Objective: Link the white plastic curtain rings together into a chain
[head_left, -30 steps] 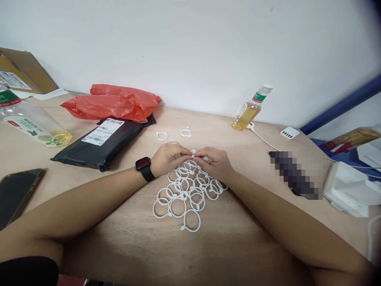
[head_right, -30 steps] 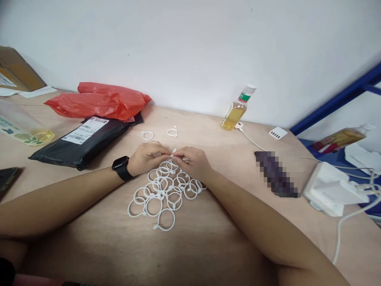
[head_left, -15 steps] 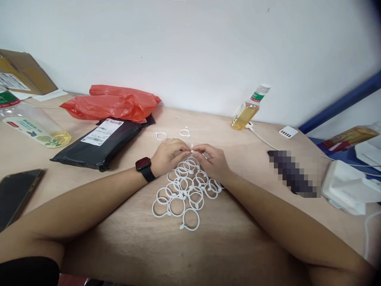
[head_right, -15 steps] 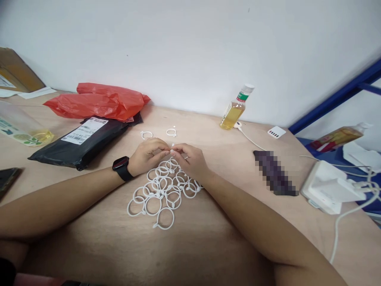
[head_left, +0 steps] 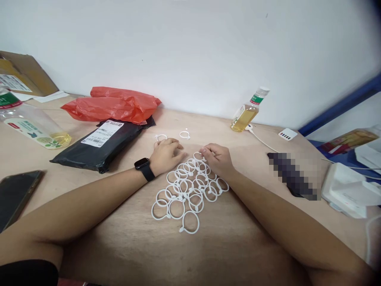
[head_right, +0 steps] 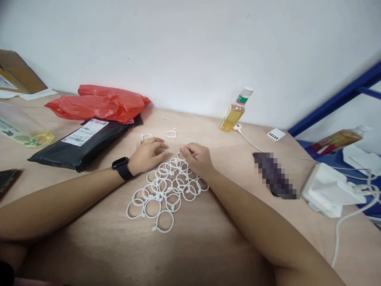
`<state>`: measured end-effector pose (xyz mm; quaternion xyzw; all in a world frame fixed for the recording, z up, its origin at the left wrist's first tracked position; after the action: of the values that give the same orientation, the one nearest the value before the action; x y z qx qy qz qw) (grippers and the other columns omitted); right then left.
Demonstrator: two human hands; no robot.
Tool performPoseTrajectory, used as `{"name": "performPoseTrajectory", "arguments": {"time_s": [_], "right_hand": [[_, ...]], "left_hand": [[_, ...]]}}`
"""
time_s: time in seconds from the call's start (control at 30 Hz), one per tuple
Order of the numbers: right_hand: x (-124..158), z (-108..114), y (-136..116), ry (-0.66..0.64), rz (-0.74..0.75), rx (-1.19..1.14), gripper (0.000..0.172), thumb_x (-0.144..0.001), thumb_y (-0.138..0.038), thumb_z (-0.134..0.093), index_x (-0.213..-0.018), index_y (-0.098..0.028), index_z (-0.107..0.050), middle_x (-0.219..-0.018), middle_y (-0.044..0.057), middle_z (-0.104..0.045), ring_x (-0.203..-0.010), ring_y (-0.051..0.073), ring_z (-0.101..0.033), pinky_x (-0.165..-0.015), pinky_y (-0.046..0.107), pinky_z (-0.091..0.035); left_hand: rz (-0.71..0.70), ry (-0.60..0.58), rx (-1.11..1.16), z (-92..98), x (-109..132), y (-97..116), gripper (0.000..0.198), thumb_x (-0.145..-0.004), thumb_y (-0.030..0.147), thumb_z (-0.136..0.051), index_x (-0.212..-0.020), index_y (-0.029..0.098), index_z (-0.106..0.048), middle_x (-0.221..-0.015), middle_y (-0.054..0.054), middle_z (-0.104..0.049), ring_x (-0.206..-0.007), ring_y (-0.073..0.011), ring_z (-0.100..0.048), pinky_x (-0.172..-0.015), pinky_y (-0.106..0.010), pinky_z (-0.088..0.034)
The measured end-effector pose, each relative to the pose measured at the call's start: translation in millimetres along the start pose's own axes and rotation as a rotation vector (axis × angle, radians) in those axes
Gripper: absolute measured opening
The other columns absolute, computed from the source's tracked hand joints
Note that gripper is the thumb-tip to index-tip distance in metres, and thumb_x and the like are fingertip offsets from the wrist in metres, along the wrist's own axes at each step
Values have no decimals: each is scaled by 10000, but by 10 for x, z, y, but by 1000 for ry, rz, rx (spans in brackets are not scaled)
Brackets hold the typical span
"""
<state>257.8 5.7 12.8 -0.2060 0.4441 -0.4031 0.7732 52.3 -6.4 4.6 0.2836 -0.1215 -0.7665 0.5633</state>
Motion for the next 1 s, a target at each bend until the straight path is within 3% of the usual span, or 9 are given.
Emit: {"name": "performPoseTrajectory", "arguments": {"time_s": [0.1, 0.17, 0.27, 0.4, 0.53, 0.6, 0.73, 0.9, 1.0], "right_hand": [[-2, 1, 14, 7, -24, -3, 299, -916, -375, -557, -706, -196, -673, -667, 15, -683, -626, 150, -624, -624, 277, -471], [-3, 2, 24, 7, -38, -5, 296, -912, -372, -560, -700, -197, -670, -661, 13, -680, -622, 150, -621, -619, 274, -467], [-2, -2, 33, 0, -47, -4, 304, -911, -370, -560, -686, -195, -666, -650, 11, -673, -611, 147, -615, -610, 270, -460], [0, -11, 32, -14, -42, 7, 309, -912, -370, -560, -683, -192, -666, -632, 9, -664, -592, 142, -603, -598, 266, -453], [2, -13, 30, -22, -37, 17, 308, -914, -364, -556, -686, -193, -670, -631, 10, -664, -591, 141, -601, -592, 263, -450], [3, -14, 30, -24, -35, 20, 313, -915, -367, -558, -678, -194, -670, -623, 8, -661, -585, 140, -599, -586, 262, -447], [5, -22, 25, -39, -13, 12, 305, -912, -365, -567, -684, -199, -683, -618, 3, -663, -570, 135, -591, -577, 257, -447], [7, -19, 32, -39, -8, 22, 298, -910, -355, -566, -688, -198, -686, -634, 6, -676, -579, 135, -597, -580, 254, -453], [11, -19, 37, -42, -4, 19, 291, -911, -354, -569, -697, -200, -693, -639, 6, -679, -588, 135, -603, -589, 253, -457]], "left_hand": [[-39, 63, 132, 35, 8, 6, 273, -888, 411, -593, -1030, 190, -670, -1095, -71, -677, -915, -198, -650, -893, -376, -510], [-4, 118, 157, 54, 8, -24, 309, -886, 409, -589, -1076, 174, -650, -1197, -94, -639, -819, -165, -652, -843, -348, -536], [68, 95, 35, 47, -2, -63, 406, -852, 463, -623, -1125, 163, -641, -1303, -129, -593, -950, -223, -662, -910, -394, -526], [52, -33, -93, 11, -5, -44, 447, -862, 524, -590, -1127, 169, -654, -1118, -99, -699, -1043, -274, -654, -966, -428, -500], [65, 0, -166, 30, 16, -12, 512, -855, 547, -591, -1207, 176, -633, -1387, -146, -552, -1239, -316, -560, -1017, -454, -465], [86, -16, -213, 39, 21, -4, 526, -855, 560, -581, -1208, 174, -634, -1371, -152, -562, -1220, -328, -571, -1004, -471, -467], [36, -86, -306, 49, 14, 20, 460, -872, 563, -546, -1088, 180, -680, -1137, -108, -691, -1067, -314, -640, -971, -483, -471], [74, -52, -328, 65, 5, -6, 541, -855, 597, -553, -1196, 189, -651, -1428, -149, -514, -1199, -332, -577, -1001, -470, -455], [93, -83, -355, 54, -4, -26, 541, -853, 606, -546, -1182, 190, -655, -1412, -155, -524, -1146, -335, -610, -973, -473, -468]]}}
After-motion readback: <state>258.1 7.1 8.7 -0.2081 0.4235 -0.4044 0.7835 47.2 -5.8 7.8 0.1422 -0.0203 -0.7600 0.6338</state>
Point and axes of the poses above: each hand's wrist, its own x-axis away from the middle knuckle, its own z-axis out of the back of the hand, y = z × x, the point moved 3 cm from there along -x, towards the middle knuckle
